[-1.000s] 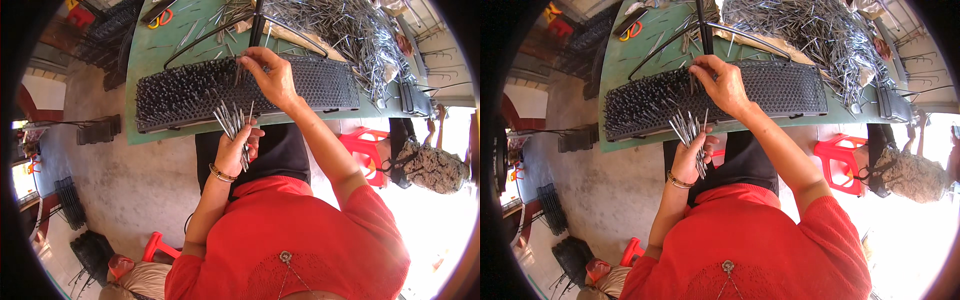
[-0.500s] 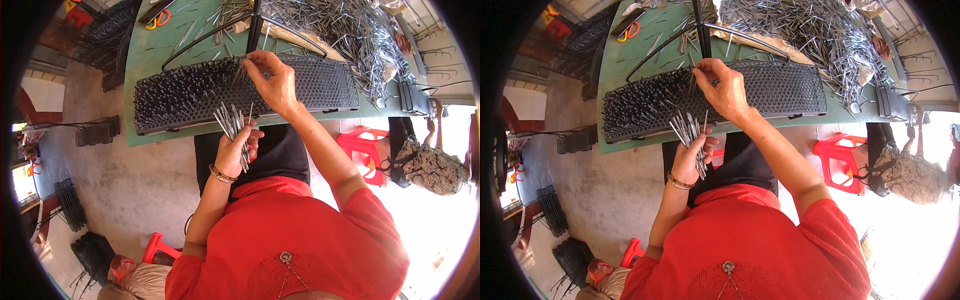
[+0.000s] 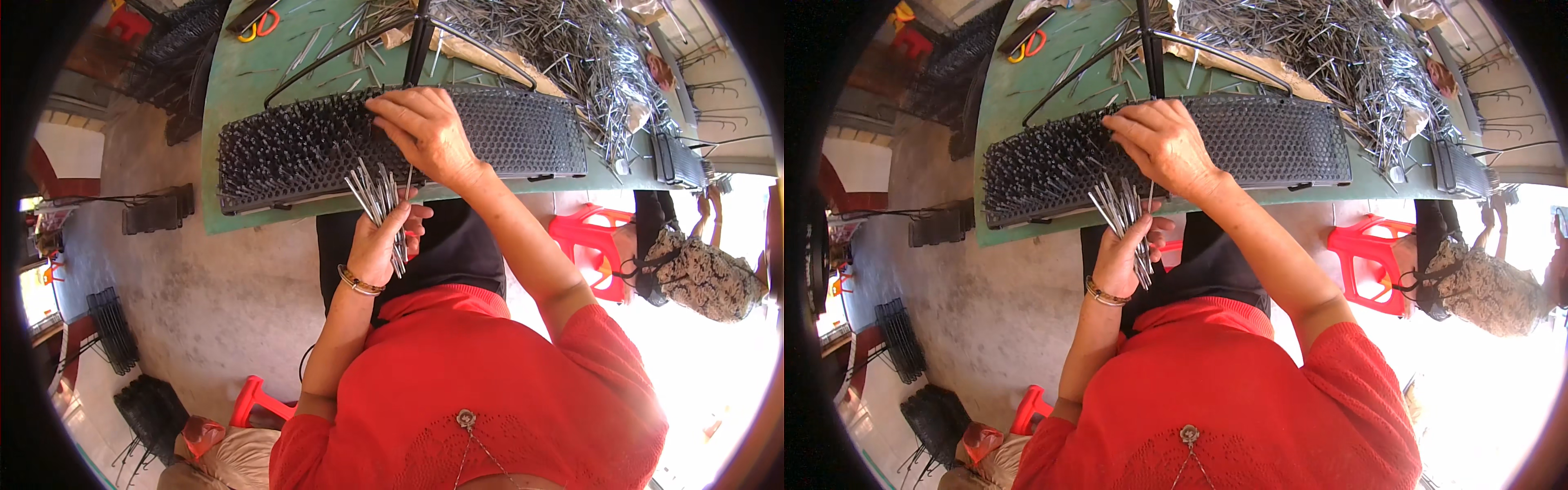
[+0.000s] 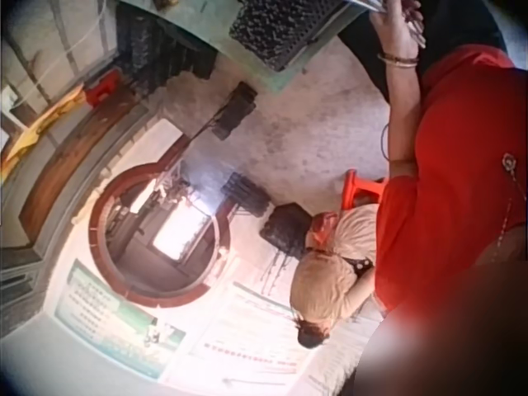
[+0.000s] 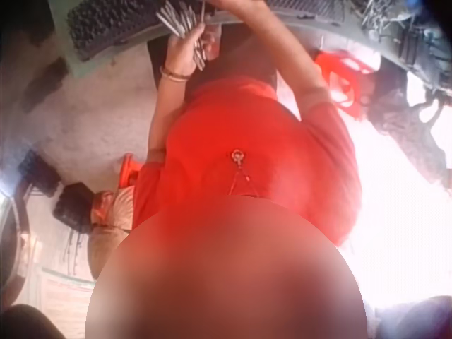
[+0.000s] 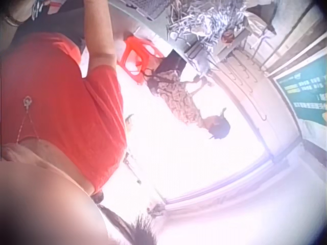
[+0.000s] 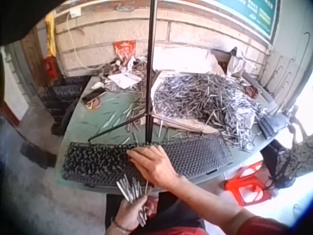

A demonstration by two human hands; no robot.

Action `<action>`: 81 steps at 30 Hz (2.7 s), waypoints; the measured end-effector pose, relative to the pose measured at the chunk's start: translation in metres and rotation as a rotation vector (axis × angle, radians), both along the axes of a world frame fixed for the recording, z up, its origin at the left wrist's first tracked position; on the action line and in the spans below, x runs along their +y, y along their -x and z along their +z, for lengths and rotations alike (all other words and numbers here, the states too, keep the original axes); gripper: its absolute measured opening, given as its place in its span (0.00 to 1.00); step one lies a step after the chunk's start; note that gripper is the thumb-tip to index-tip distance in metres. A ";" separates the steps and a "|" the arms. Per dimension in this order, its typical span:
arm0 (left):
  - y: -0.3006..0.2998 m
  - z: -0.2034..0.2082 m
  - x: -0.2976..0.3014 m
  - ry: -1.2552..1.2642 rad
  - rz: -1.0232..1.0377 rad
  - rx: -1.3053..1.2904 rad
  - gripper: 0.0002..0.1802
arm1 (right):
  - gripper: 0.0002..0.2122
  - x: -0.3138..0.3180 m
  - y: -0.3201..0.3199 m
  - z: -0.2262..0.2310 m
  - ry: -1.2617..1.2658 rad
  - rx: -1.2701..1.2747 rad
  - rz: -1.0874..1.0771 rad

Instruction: Inserting small metal pins into the holes of a perforated grid template.

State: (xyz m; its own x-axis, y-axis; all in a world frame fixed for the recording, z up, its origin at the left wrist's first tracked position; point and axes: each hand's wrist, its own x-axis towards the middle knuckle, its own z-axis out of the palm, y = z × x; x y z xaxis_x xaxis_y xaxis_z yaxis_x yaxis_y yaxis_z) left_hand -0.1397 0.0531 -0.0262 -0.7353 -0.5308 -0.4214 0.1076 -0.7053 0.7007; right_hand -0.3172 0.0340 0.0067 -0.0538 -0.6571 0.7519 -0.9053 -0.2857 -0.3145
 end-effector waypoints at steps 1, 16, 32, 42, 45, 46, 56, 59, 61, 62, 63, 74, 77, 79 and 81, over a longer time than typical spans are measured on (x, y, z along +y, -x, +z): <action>0.000 0.001 0.000 0.009 0.001 0.002 0.15 | 0.12 0.002 0.002 0.000 -0.003 -0.001 -0.002; 0.005 0.020 -0.004 0.037 -0.003 0.081 0.17 | 0.12 0.055 -0.013 0.007 -0.596 -0.909 0.134; 0.009 0.014 -0.006 0.019 -0.094 0.023 0.19 | 0.09 0.051 0.019 0.034 -0.489 -0.983 -0.004; 0.012 0.001 -0.006 -0.025 -0.110 0.043 0.15 | 0.08 0.025 0.016 0.017 -0.167 -0.702 -0.143; 0.011 0.002 -0.007 -0.061 -0.106 0.041 0.14 | 0.07 0.023 0.015 0.018 -0.105 -0.627 -0.153; 0.010 0.003 -0.007 -0.083 -0.106 0.046 0.14 | 0.06 0.023 0.013 0.017 -0.058 -0.626 -0.138; 0.012 0.005 -0.006 -0.168 -0.099 0.081 0.13 | 0.08 0.021 0.012 0.004 -0.157 -0.358 0.009; 0.010 0.004 -0.007 -0.170 -0.115 0.070 0.12 | 0.08 0.017 0.017 0.005 -0.138 -0.212 0.006; 0.009 0.002 -0.007 -0.134 -0.112 0.075 0.12 | 0.08 0.020 0.013 0.010 -0.192 -0.292 -0.007; 0.009 0.002 -0.007 -0.134 -0.111 0.076 0.12 | 0.08 0.021 0.012 0.011 -0.246 -0.373 -0.021; 0.009 0.001 -0.007 -0.133 -0.114 0.063 0.12 | 0.08 0.021 0.012 0.011 -0.246 -0.372 -0.020; 0.008 0.009 -0.009 -0.052 -0.094 0.009 0.14 | 0.18 0.018 0.008 0.005 -0.210 -0.241 -0.067; 0.007 0.005 -0.009 -0.067 -0.114 0.058 0.14 | 0.16 0.019 0.005 0.007 -0.204 -0.335 -0.057; 0.007 0.003 -0.010 -0.064 -0.117 0.069 0.15 | 0.15 0.017 0.010 0.001 -0.183 -0.269 -0.043; 0.008 0.002 -0.010 -0.084 -0.102 0.075 0.15 | 0.13 0.017 0.012 -0.005 -0.162 -0.202 -0.030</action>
